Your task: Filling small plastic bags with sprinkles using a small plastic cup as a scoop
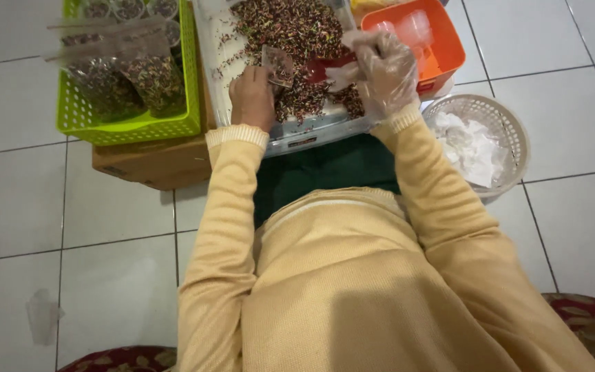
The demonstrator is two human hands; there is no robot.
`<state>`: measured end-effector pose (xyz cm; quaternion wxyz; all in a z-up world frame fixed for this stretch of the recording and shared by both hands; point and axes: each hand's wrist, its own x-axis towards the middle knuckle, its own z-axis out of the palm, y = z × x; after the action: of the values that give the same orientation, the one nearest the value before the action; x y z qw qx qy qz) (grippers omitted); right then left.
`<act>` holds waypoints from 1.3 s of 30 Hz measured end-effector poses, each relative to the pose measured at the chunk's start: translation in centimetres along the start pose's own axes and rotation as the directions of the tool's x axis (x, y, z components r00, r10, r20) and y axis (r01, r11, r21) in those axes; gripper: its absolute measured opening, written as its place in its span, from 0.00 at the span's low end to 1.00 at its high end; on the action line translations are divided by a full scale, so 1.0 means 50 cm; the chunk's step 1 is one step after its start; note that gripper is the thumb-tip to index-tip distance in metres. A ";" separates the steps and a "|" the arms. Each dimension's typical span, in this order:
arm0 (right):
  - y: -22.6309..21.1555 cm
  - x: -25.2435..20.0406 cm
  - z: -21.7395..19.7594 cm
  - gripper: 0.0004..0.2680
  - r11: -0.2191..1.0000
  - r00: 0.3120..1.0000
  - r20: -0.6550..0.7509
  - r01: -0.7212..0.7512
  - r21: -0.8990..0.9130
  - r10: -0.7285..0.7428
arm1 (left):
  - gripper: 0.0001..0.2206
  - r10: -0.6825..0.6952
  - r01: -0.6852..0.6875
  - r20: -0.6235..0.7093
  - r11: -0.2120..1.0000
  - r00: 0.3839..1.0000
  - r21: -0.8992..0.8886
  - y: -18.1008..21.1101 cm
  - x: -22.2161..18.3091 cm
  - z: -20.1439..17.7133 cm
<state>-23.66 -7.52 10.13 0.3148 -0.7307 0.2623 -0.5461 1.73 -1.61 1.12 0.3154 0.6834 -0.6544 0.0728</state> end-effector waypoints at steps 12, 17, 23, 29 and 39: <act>-0.039 0.056 0.097 0.04 0.890 0.930 0.182 0.361 -0.277 -0.320 | 0.06 0.007 -0.007 0.002 0.997 1.000 -0.072 -0.014 0.032 -0.020; -0.036 0.060 0.035 0.05 0.913 0.970 0.082 0.245 -0.327 -0.230 | 0.07 -0.117 0.120 0.128 0.992 0.985 -0.023 0.008 0.064 -0.105; -0.041 0.038 0.019 0.03 0.926 0.973 0.056 0.231 -0.298 -0.225 | 0.03 -0.065 0.065 0.149 0.998 0.987 0.008 0.014 0.085 -0.193; -0.065 0.025 0.023 0.03 0.979 0.998 0.054 0.039 -0.199 -0.029 | 0.03 0.064 -0.071 0.066 0.992 0.996 0.106 0.019 0.084 -0.237; -0.093 0.038 0.021 0.05 0.991 0.997 0.072 -0.027 -0.129 0.037 | 0.07 0.099 -0.099 -0.016 0.995 0.995 0.033 -0.001 0.081 -0.206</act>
<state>-21.97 -5.62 14.57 0.2855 -0.7649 0.2967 -0.4953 5.53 0.38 11.33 0.3061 0.6544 -0.6834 0.1047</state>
